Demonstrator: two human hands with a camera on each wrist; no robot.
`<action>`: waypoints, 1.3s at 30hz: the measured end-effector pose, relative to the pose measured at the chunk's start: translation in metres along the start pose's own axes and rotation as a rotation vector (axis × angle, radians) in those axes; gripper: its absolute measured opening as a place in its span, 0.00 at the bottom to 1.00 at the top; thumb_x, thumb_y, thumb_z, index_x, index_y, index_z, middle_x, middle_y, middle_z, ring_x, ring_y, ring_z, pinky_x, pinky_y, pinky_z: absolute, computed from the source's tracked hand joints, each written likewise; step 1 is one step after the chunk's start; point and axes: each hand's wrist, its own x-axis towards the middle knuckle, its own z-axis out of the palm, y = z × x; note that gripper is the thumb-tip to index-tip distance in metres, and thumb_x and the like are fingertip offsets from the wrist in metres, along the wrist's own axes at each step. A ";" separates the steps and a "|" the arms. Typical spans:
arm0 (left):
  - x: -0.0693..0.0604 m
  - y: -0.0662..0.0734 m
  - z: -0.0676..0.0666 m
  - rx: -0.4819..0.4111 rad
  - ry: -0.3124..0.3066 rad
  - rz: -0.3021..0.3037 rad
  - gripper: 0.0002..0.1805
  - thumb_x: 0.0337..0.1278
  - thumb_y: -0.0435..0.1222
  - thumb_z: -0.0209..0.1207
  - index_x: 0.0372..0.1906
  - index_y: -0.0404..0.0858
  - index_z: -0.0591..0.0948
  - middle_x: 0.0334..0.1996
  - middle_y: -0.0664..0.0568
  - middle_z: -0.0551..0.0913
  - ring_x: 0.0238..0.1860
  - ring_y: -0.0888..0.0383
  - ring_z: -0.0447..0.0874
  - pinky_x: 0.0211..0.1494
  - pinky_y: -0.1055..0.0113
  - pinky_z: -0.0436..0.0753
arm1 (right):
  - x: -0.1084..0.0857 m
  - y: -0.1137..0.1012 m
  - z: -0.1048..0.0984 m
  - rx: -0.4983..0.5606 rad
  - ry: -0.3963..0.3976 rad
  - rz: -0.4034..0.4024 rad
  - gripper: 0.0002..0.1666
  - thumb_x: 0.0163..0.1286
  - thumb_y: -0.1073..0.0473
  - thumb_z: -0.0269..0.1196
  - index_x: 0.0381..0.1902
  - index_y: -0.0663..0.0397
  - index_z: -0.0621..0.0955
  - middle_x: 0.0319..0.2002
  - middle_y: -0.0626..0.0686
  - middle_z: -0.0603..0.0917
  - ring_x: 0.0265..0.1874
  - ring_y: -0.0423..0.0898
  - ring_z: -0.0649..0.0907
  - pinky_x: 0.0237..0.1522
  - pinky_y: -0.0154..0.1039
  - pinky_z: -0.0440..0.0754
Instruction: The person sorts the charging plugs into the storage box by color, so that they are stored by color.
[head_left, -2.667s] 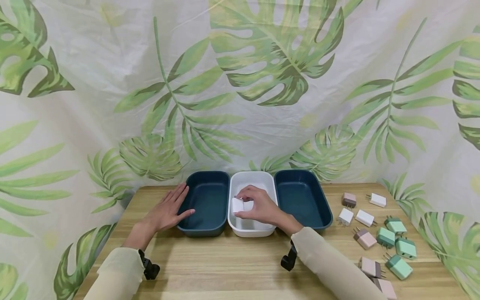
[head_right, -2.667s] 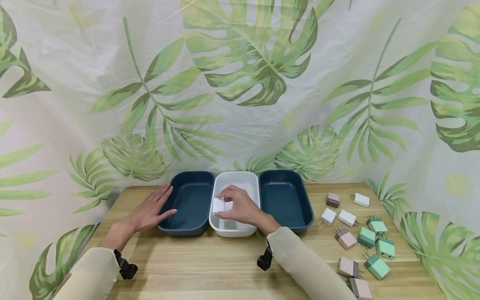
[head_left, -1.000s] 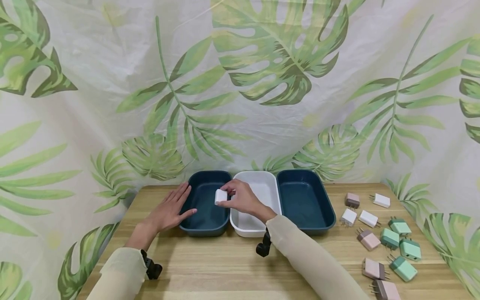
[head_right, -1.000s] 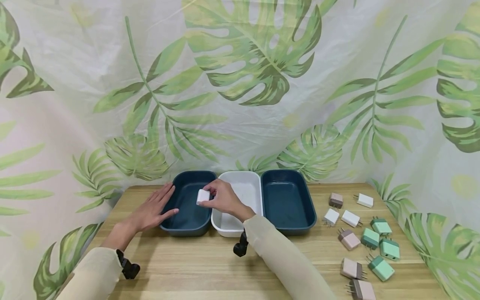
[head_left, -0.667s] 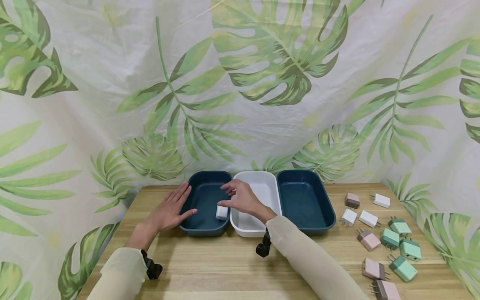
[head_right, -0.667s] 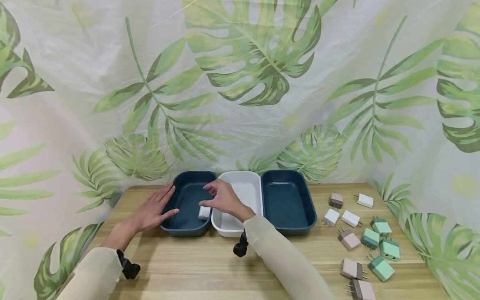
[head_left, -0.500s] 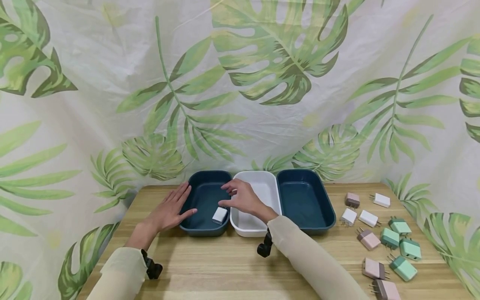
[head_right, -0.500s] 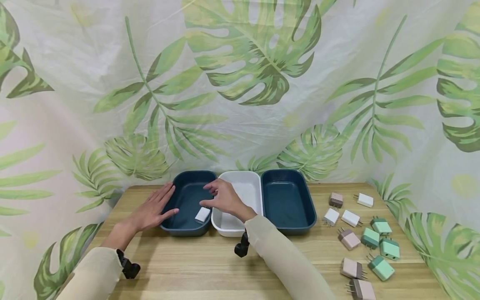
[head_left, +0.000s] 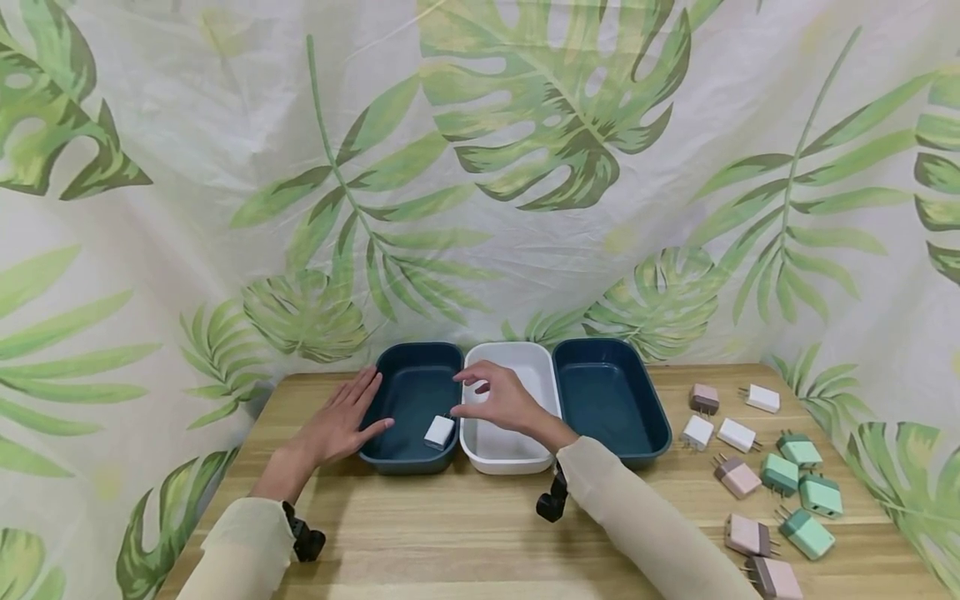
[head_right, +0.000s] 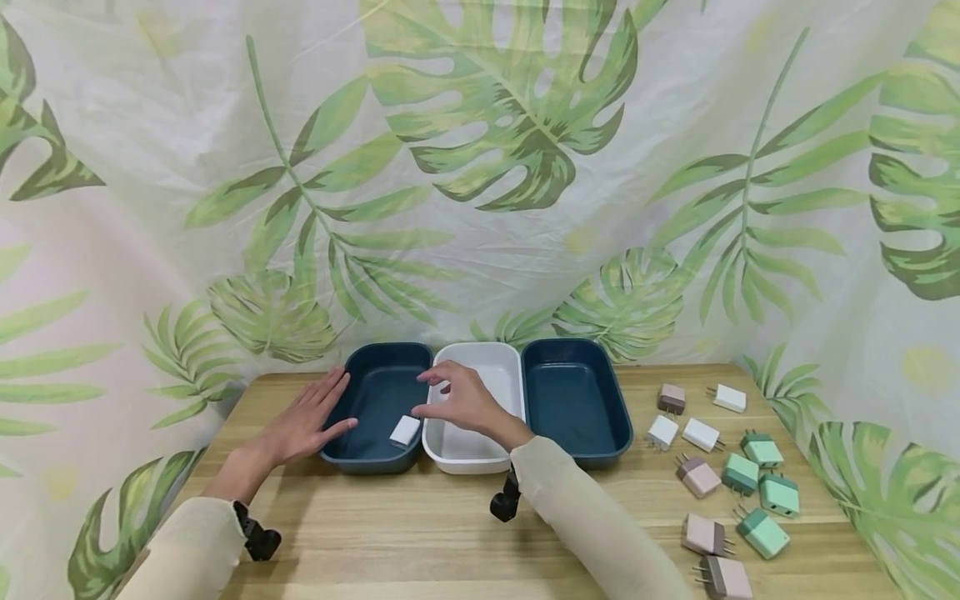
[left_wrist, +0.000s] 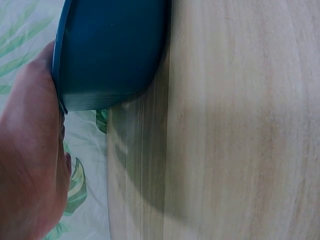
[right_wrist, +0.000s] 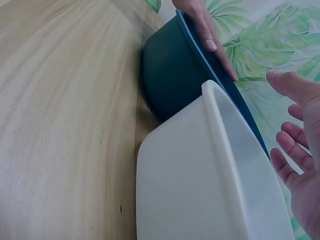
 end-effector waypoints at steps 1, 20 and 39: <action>0.000 -0.001 0.001 -0.003 0.013 0.006 0.49 0.76 0.59 0.55 0.84 0.29 0.56 0.84 0.33 0.52 0.84 0.35 0.49 0.81 0.33 0.53 | -0.002 0.000 -0.002 0.003 0.003 -0.004 0.30 0.60 0.55 0.81 0.59 0.56 0.87 0.56 0.56 0.86 0.54 0.55 0.86 0.56 0.50 0.88; 0.002 -0.009 0.006 0.020 0.045 0.038 0.50 0.76 0.62 0.53 0.84 0.30 0.56 0.84 0.33 0.53 0.83 0.34 0.50 0.80 0.32 0.56 | -0.046 -0.013 -0.047 -0.036 -0.066 -0.071 0.32 0.60 0.55 0.81 0.60 0.60 0.85 0.58 0.59 0.86 0.57 0.60 0.84 0.58 0.49 0.87; 0.000 0.002 -0.001 0.027 -0.010 -0.018 0.49 0.77 0.60 0.53 0.85 0.31 0.54 0.85 0.35 0.50 0.85 0.36 0.47 0.82 0.35 0.52 | -0.093 -0.008 -0.090 -0.125 -0.101 -0.125 0.32 0.61 0.53 0.81 0.59 0.62 0.85 0.57 0.58 0.87 0.53 0.59 0.85 0.53 0.56 0.88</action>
